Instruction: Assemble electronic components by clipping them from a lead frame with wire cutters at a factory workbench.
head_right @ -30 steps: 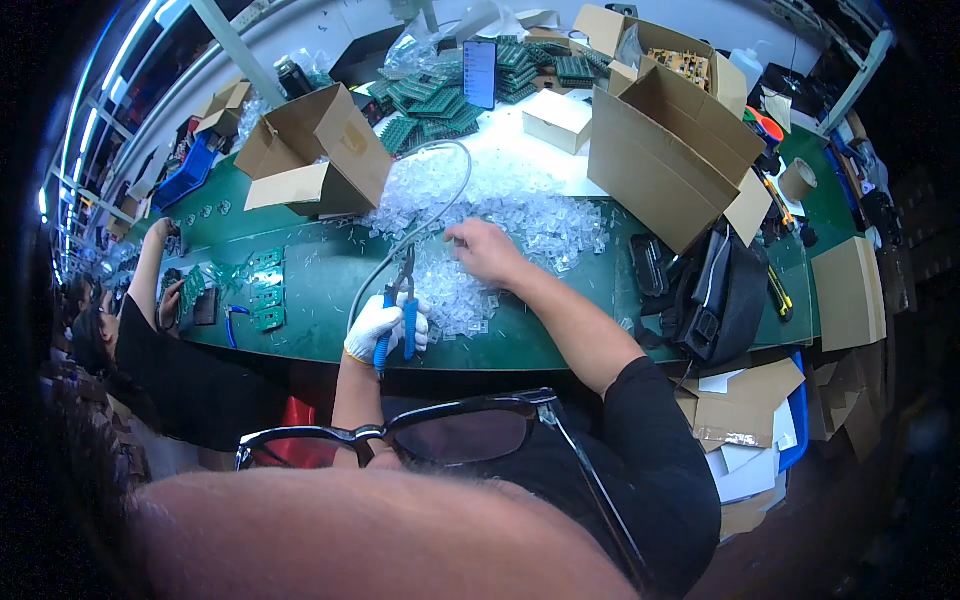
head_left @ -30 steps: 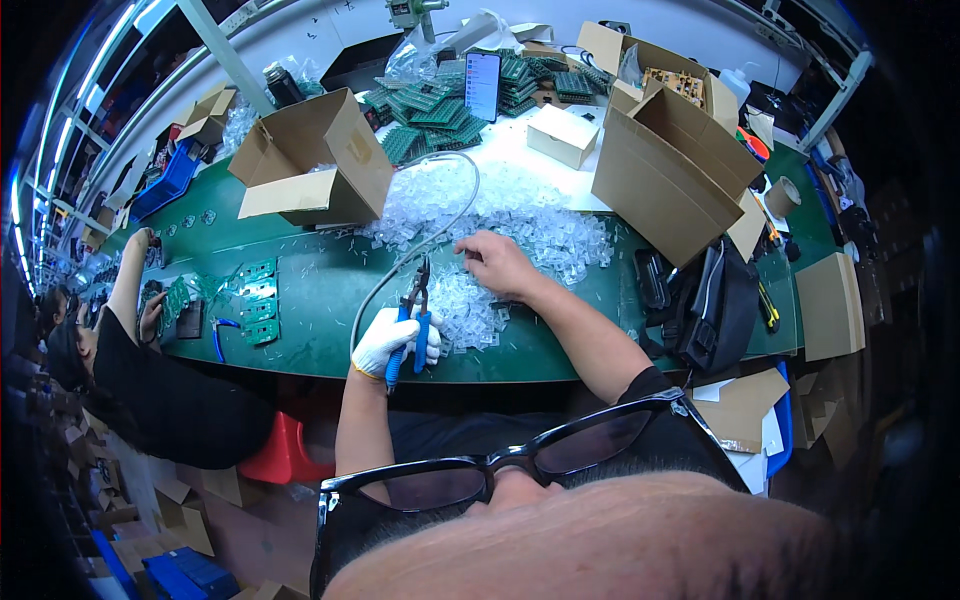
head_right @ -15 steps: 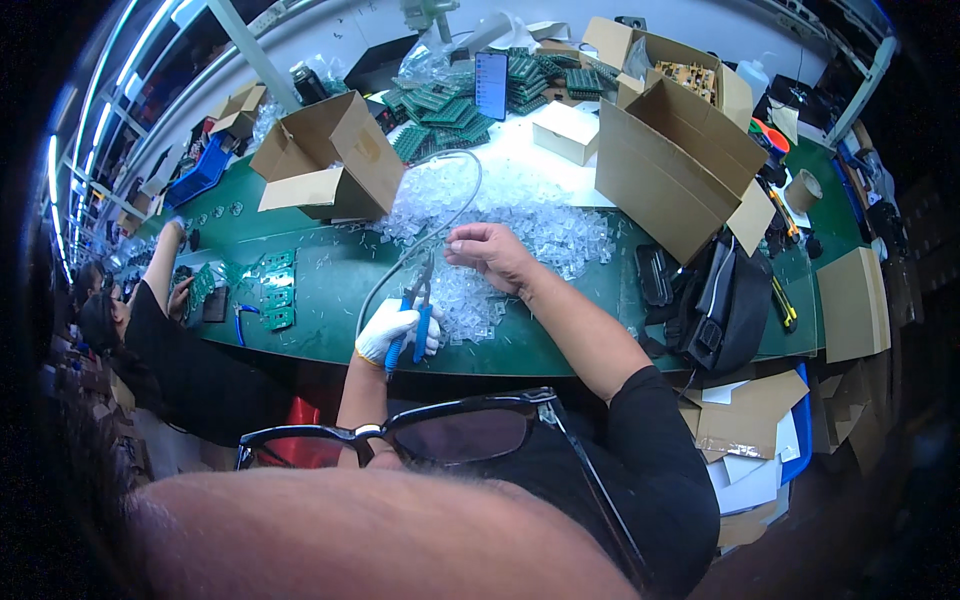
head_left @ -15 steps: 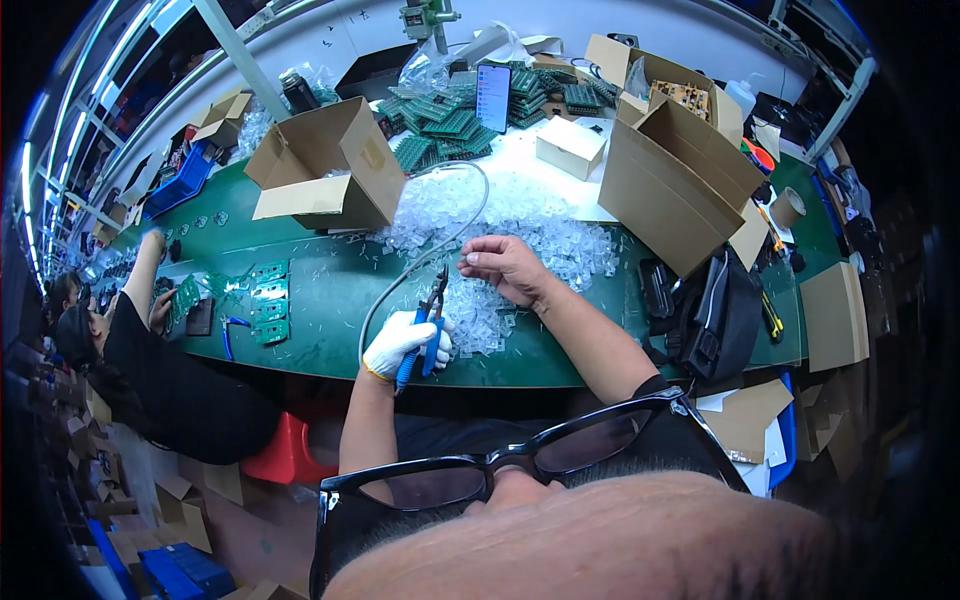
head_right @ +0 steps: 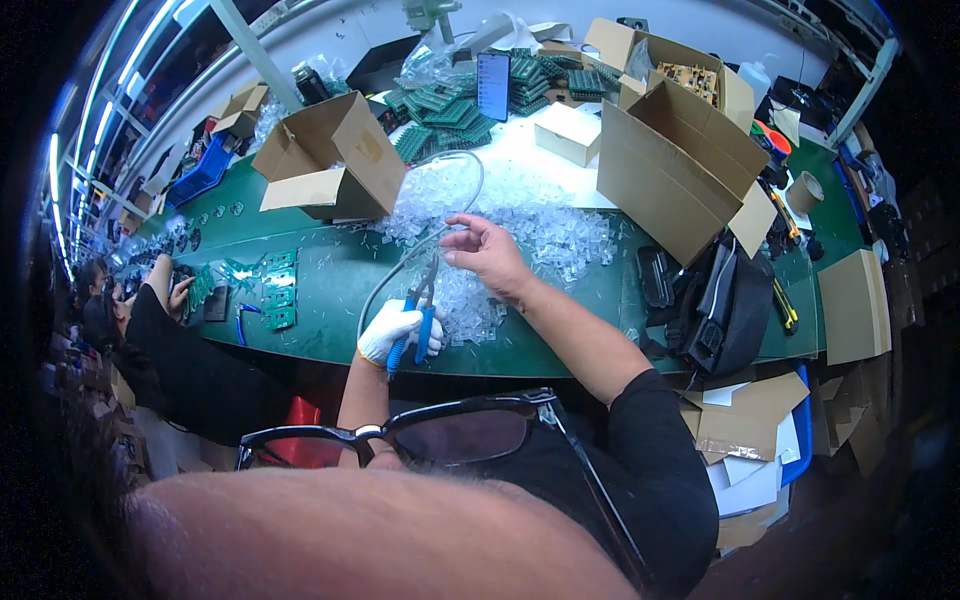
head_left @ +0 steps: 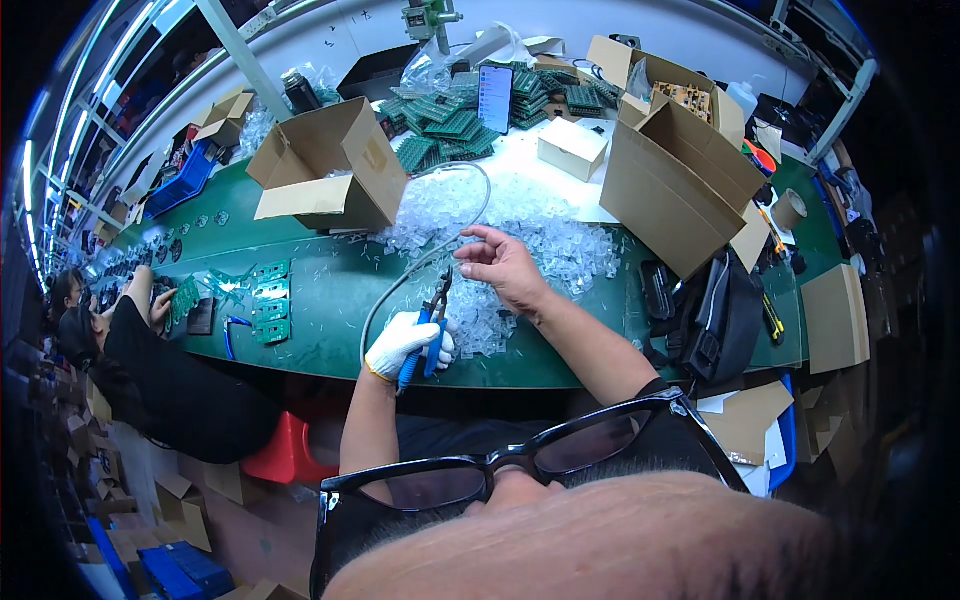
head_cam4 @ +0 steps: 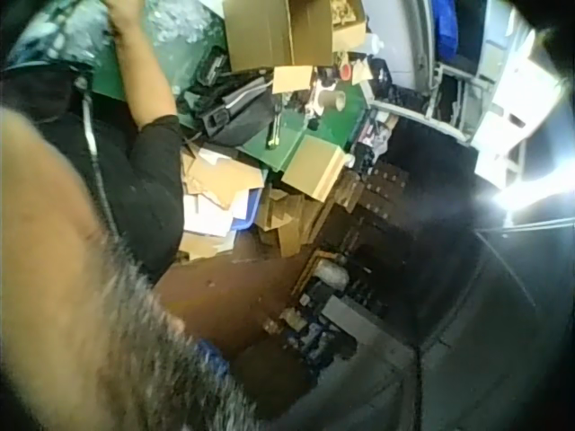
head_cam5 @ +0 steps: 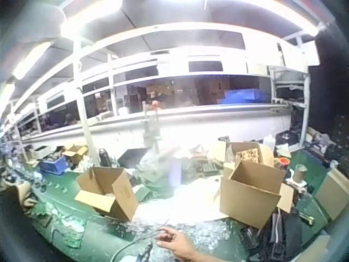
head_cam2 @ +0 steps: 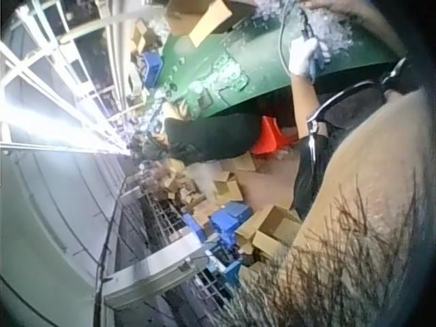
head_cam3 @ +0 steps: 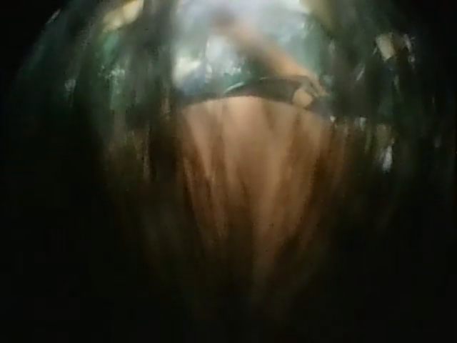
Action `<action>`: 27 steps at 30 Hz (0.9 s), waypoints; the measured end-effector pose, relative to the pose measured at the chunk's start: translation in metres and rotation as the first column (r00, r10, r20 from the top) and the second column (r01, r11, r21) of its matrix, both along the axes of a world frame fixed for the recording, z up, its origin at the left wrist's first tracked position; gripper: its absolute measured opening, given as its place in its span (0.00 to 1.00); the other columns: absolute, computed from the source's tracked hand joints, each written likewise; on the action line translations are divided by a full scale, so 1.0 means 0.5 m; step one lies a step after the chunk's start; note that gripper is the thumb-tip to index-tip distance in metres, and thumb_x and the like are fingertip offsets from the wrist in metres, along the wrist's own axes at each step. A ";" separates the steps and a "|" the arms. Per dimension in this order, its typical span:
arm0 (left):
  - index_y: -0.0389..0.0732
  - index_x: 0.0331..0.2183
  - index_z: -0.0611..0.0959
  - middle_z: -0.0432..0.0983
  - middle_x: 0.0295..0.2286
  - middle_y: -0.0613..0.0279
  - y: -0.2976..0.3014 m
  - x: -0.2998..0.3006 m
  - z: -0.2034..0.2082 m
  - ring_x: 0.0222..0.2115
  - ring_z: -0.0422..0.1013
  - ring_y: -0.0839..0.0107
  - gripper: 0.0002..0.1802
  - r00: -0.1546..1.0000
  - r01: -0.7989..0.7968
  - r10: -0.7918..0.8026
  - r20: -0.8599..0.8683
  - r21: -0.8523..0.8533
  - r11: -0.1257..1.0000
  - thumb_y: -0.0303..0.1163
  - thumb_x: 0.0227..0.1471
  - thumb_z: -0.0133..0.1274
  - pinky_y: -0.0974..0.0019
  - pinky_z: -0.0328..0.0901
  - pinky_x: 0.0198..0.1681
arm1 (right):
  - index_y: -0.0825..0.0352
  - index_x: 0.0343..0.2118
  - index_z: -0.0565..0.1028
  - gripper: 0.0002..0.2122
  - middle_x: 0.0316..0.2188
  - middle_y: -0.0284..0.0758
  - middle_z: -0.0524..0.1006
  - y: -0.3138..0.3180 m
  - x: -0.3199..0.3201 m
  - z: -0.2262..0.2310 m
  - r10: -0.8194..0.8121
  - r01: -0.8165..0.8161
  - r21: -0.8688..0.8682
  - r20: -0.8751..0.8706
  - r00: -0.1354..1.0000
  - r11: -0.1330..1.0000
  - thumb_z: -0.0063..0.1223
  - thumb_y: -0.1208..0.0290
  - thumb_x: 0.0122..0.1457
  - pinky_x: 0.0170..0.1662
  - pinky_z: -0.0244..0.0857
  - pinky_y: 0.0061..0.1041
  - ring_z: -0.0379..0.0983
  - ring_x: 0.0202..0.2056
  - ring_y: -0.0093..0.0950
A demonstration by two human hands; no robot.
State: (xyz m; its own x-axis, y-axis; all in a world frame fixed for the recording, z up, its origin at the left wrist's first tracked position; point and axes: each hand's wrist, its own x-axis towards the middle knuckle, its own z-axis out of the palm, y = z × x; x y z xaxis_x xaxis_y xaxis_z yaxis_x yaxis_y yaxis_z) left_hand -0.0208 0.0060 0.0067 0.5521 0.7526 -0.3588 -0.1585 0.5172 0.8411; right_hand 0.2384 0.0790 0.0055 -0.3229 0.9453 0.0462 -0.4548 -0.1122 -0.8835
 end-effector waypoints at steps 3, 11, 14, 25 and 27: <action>0.26 0.51 0.80 0.83 0.33 0.49 0.001 0.000 -0.004 0.31 0.81 0.62 0.38 0.999 -0.002 0.003 -0.034 0.021 1.000 0.50 0.53 0.69 0.57 0.78 0.37 | 0.69 0.64 0.69 0.30 0.45 0.37 0.80 0.001 -0.004 0.002 -0.006 0.006 0.008 -0.024 1.000 1.000 0.64 0.86 0.58 0.52 0.76 0.27 0.78 0.46 0.24; 0.26 0.51 0.79 0.83 0.33 0.50 0.000 -0.006 -0.009 0.31 0.81 0.62 0.40 0.999 0.007 -0.006 -0.041 0.022 1.000 0.51 0.52 0.70 0.57 0.79 0.37 | 0.68 0.68 0.61 0.36 0.41 0.35 0.77 0.000 -0.003 -0.001 -0.026 0.025 -0.003 -0.090 0.996 1.000 0.59 0.89 0.55 0.51 0.79 0.34 0.77 0.42 0.24; 0.26 0.52 0.79 0.83 0.34 0.50 0.001 -0.003 -0.009 0.31 0.81 0.62 0.40 1.000 0.015 -0.014 -0.023 0.023 1.000 0.51 0.52 0.70 0.57 0.78 0.37 | 0.67 0.66 0.61 0.35 0.41 0.36 0.76 -0.006 -0.006 0.002 -0.057 0.056 -0.011 -0.083 0.995 0.998 0.60 0.89 0.54 0.49 0.79 0.33 0.76 0.40 0.24; 0.27 0.51 0.81 0.84 0.34 0.53 0.000 -0.003 -0.004 0.31 0.81 0.64 0.35 1.000 0.003 -0.003 -0.012 0.012 1.000 0.48 0.54 0.69 0.59 0.79 0.37 | 0.68 0.52 0.72 0.21 0.41 0.33 0.79 0.001 -0.009 -0.016 -0.051 0.051 0.022 0.007 0.999 0.998 0.62 0.86 0.55 0.46 0.74 0.22 0.76 0.42 0.20; 0.28 0.51 0.82 0.84 0.33 0.54 -0.001 -0.002 0.001 0.30 0.82 0.66 0.32 1.000 -0.003 0.003 -0.004 0.005 1.000 0.44 0.55 0.68 0.60 0.79 0.37 | 0.68 0.51 0.73 0.20 0.41 0.34 0.80 0.001 -0.011 -0.016 -0.042 0.042 0.032 0.014 0.999 0.999 0.62 0.85 0.56 0.47 0.75 0.24 0.77 0.43 0.21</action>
State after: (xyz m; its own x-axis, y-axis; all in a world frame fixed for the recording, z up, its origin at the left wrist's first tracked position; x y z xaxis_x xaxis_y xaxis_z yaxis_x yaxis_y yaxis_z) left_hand -0.0219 0.0055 0.0070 0.5479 0.7563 -0.3574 -0.1565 0.5124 0.8444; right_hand 0.2329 0.0794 -0.0025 -0.2840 0.9562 0.0715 -0.4452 -0.0654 -0.8930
